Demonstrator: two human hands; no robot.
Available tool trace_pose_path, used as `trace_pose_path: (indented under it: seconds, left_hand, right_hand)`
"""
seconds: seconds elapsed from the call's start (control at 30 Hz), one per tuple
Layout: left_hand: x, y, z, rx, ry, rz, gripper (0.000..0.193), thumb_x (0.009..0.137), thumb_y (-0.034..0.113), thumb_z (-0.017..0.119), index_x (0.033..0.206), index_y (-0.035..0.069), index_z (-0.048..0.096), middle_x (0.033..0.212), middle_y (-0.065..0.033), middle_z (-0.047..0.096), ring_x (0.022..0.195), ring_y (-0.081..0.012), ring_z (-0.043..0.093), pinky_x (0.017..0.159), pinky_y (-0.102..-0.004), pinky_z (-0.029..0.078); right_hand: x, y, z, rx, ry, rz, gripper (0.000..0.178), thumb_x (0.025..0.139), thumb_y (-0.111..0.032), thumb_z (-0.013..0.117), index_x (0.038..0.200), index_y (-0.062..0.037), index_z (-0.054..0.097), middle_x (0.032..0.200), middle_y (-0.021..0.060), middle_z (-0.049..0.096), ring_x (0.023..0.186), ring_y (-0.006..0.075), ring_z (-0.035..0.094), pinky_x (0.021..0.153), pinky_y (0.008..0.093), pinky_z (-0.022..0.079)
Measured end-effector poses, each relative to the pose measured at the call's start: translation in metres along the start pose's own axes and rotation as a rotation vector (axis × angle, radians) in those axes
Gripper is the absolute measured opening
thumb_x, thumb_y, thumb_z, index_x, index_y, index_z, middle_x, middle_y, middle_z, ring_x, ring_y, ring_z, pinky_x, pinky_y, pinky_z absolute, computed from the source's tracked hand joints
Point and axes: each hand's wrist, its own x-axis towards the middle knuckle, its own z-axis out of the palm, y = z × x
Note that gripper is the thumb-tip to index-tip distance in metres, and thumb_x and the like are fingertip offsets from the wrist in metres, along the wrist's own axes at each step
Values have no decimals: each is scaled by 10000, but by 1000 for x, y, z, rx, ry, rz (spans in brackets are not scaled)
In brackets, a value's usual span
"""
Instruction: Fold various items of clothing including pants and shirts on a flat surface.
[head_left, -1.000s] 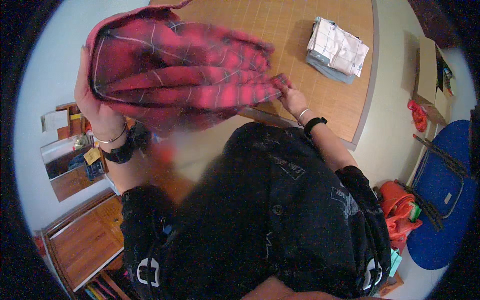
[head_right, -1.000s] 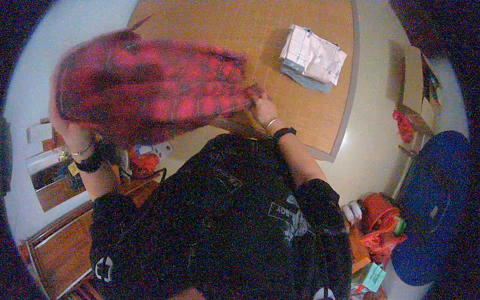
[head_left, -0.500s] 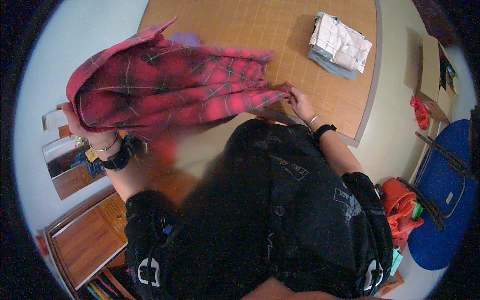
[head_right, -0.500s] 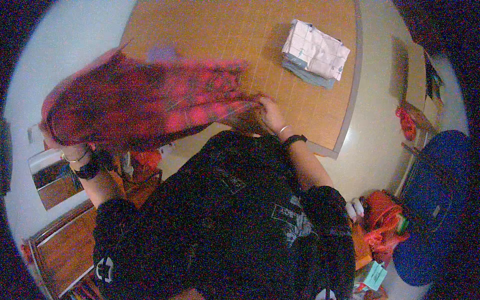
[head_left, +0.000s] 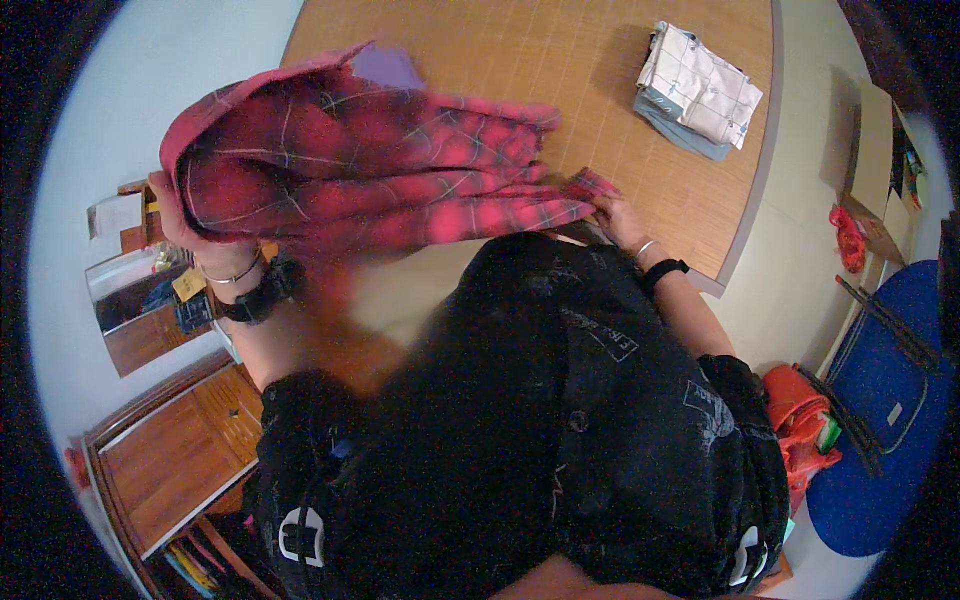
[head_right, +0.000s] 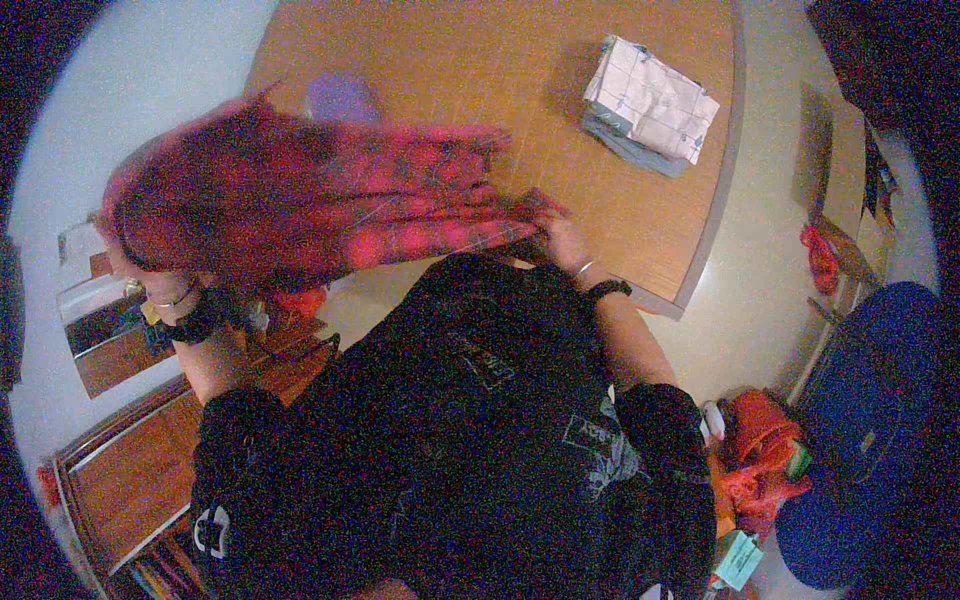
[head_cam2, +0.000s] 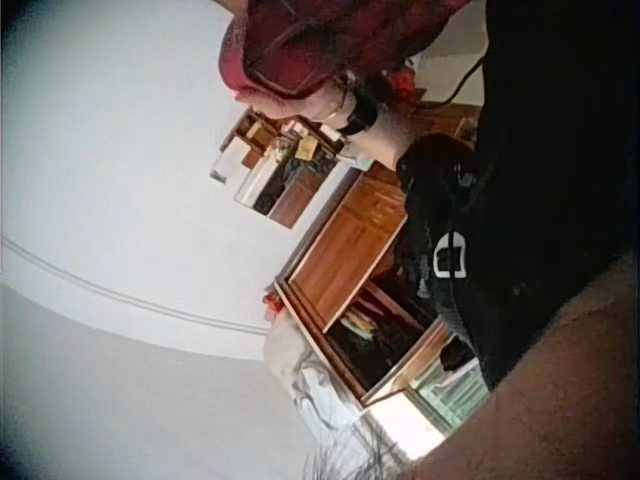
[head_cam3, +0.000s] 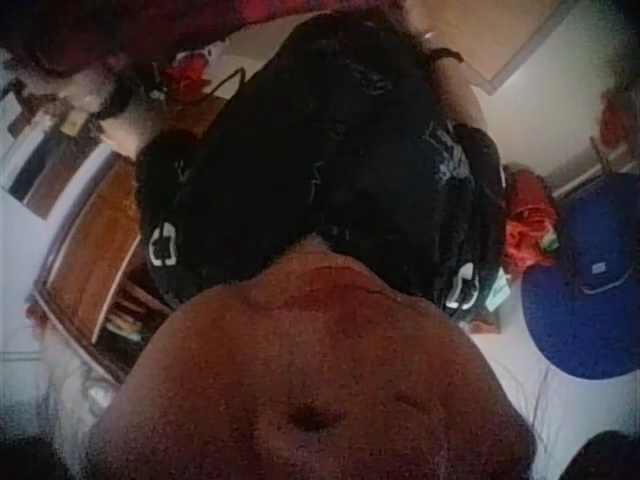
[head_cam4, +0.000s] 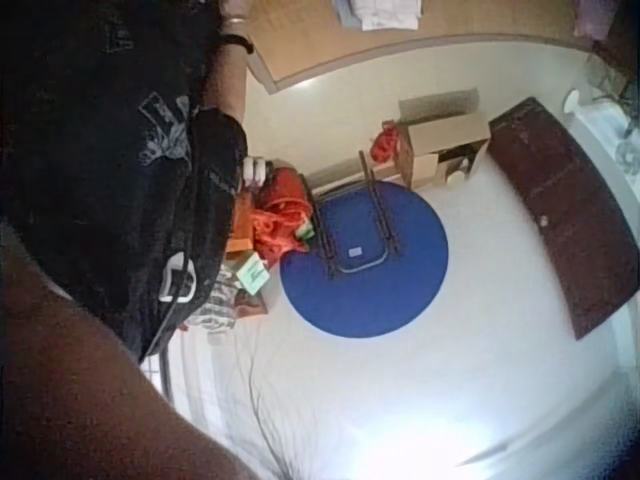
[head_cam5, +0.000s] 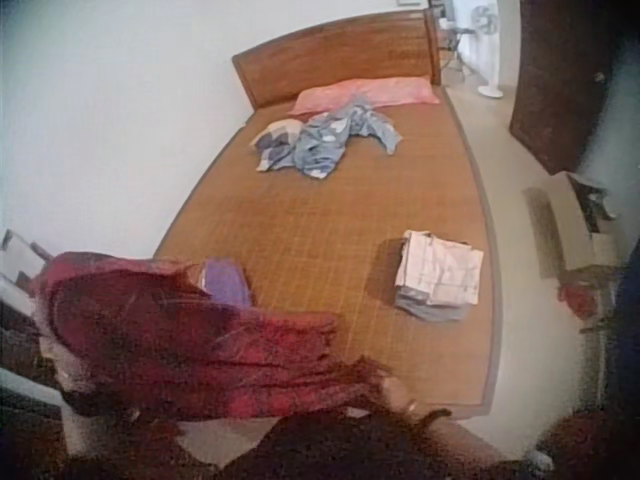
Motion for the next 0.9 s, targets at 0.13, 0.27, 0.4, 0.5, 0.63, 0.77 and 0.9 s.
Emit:
trace_pose_path:
  seconds: [0.13, 0.27, 0.4, 0.5, 0.63, 0.77, 0.9]
  left_hand:
    - [-6, 9, 26, 42, 64, -30, 559, 918, 469, 277, 1200, 24, 465, 1191, -137, 508, 1098, -274, 470, 954, -429, 359]
    - [-10, 15, 49, 32, 145, -69, 578, 916, 478, 258, 1235, 31, 438, 1225, -138, 485, 1147, -293, 438, 1002, -454, 315]
    - [6, 16, 2, -664, -531, -217, 570, 919, 471, 266, 1235, 28, 437, 1219, -141, 488, 1139, -293, 445, 998, -458, 320]
    - [-1, 20, 14, -732, -593, -252, 569, 922, 469, 262, 1230, 25, 440, 1210, -141, 493, 1129, -295, 453, 996, -455, 322]
    - [-11, 18, 49, -363, -236, -80, 502, 927, 436, 350, 1135, 5, 503, 1124, -131, 540, 1007, -240, 516, 889, -392, 416]
    - [-19, 22, 52, -158, -31, 12, 506, 930, 435, 339, 1133, 4, 508, 1112, -129, 548, 993, -237, 525, 887, -386, 418]
    - [-21, 20, 42, -631, -465, -148, 497, 933, 425, 335, 1135, 5, 508, 1107, -124, 552, 992, -230, 528, 884, -382, 421]
  right_hand:
    - [1, -10, -7, 55, -26, -28, 179, 754, -58, 588, 930, -39, 614, 913, 177, 604, 883, 359, 565, 762, 409, 458]
    - [1, -3, -7, 4, -174, 83, 240, 777, -87, 543, 1009, -64, 596, 1009, 172, 592, 956, 345, 559, 839, 397, 437]
    - [17, 10, 3, -83, -244, 182, 297, 813, -148, 505, 1096, -83, 569, 1081, 188, 582, 994, 354, 558, 867, 404, 438]
    - [47, -35, -22, -59, -141, 141, 263, 811, -172, 545, 1046, -55, 571, 882, 198, 612, 807, 356, 595, 691, 419, 472]
    - [80, -68, -25, 38, 34, 159, 314, 835, -225, 558, 1086, -39, 536, 851, 198, 611, 775, 349, 599, 675, 411, 474]
    - [104, -62, 0, -9, 132, 58, 312, 838, -253, 579, 1039, -16, 548, 821, 184, 614, 716, 331, 600, 642, 393, 475]
    - [115, -43, -7, 211, 11, 173, 244, 840, -261, 548, 937, -44, 600, 858, 182, 624, 817, 358, 589, 743, 412, 466]
